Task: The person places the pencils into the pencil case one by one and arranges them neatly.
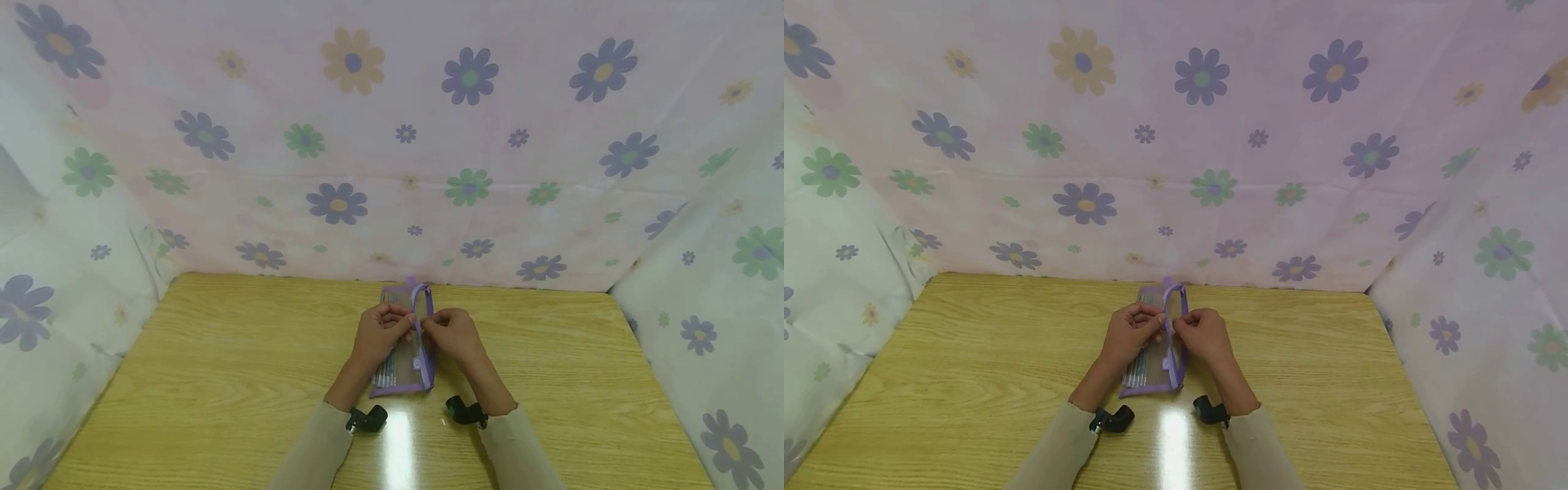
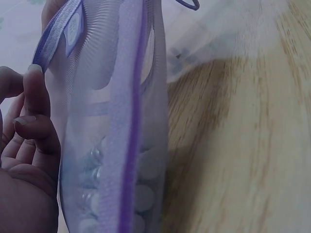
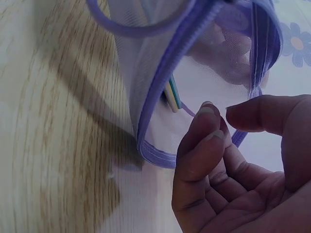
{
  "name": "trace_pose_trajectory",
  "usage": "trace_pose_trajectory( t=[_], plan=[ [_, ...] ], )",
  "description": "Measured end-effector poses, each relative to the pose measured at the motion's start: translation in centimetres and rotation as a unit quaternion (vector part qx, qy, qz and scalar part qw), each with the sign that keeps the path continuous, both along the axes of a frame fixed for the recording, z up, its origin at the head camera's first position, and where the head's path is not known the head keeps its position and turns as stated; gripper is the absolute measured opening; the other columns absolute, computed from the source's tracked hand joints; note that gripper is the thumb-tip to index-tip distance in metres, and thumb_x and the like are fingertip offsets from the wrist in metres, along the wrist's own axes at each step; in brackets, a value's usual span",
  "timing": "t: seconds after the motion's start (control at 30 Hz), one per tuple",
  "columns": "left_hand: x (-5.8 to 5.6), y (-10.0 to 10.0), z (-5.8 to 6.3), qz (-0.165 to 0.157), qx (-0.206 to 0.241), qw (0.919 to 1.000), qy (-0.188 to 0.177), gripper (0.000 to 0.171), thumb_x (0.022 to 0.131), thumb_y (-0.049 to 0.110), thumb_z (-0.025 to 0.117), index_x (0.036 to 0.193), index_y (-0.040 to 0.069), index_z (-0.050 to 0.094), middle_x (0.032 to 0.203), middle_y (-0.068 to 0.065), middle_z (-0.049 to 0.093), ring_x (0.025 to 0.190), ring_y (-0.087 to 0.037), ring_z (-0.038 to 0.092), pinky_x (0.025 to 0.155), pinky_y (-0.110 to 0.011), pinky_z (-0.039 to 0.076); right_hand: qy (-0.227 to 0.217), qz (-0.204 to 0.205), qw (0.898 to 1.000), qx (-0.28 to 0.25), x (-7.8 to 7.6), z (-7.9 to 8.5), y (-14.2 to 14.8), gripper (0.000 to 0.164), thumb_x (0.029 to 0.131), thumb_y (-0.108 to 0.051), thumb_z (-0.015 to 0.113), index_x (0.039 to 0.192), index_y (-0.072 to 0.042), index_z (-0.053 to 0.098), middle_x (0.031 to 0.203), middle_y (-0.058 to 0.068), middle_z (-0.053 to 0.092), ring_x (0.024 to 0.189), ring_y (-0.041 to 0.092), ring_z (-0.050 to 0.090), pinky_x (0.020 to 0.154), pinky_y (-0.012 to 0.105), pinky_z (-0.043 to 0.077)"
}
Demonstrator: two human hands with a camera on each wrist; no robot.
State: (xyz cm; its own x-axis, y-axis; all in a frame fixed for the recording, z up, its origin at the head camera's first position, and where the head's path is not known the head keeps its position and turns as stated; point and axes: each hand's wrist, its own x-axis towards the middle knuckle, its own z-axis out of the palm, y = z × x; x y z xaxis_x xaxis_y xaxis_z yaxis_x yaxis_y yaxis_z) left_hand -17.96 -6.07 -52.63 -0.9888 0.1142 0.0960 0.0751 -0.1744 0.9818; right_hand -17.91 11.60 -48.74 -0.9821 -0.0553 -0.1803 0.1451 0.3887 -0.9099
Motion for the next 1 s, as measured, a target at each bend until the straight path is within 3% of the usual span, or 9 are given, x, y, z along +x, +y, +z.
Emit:
trace_pose_trajectory(
  t=[0.27, 0.53, 0.73, 1.0],
  plan=[
    [0.1, 0.0, 0.0, 0.003, -0.017, 0.9998, -0.004, 0.014, 0.098, 0.005, 0.077, 0.105, -0.006, 0.072, 0.087, -0.014, 0.076, 0.062, -0.017, 0.069, 0.061, -0.028, 0.06, 0.045, 0.0, 0.998, 0.045, -0.4, -0.5, 1.2, 0.017, 0.096, -0.013, 0.068, 0.092, 0.001, 0.077, 0.078, 0.009, 0.073, 0.064, 0.02, 0.067, 0.057, 0.03, 0.056],
    [0.2, 0.1, 0.1, 0.002, -0.055, 0.9985, 0.006, 0.011, 0.099, 0.009, 0.077, 0.104, 0.0, 0.074, 0.088, -0.013, 0.076, 0.062, -0.018, 0.07, 0.056, -0.028, 0.058, 0.106, -0.002, 0.988, 0.113, -1.2, -0.9, 2.7, 0.012, 0.091, -0.011, 0.068, 0.087, -0.005, 0.076, 0.073, 0.003, 0.069, 0.062, 0.015, 0.058, 0.056, 0.028, 0.048],
    [0.3, 0.5, -0.1, 0.005, -0.087, 0.9959, 0.027, 0.012, 0.098, 0.01, 0.079, 0.104, 0.001, 0.075, 0.089, -0.012, 0.077, 0.064, -0.021, 0.072, 0.063, -0.041, 0.064, 0.111, -0.002, 0.985, 0.132, -1.4, -1.0, 3.4, 0.01, 0.091, -0.01, 0.068, 0.088, -0.005, 0.076, 0.074, 0.003, 0.069, 0.064, 0.017, 0.058, 0.058, 0.03, 0.048],
    [0.6, 1.1, 0.1, 0.03, -0.14, 0.9892, 0.034, 0.011, 0.096, 0.01, 0.081, 0.101, 0.002, 0.075, 0.084, -0.008, 0.077, 0.061, -0.02, 0.072, 0.058, -0.033, 0.062, 0.127, -0.008, 0.978, 0.163, -1.8, -1.6, 4.2, 0.01, 0.09, -0.008, 0.068, 0.088, -0.005, 0.076, 0.077, 0.005, 0.07, 0.066, 0.017, 0.058, 0.061, 0.029, 0.048]
  ],
)
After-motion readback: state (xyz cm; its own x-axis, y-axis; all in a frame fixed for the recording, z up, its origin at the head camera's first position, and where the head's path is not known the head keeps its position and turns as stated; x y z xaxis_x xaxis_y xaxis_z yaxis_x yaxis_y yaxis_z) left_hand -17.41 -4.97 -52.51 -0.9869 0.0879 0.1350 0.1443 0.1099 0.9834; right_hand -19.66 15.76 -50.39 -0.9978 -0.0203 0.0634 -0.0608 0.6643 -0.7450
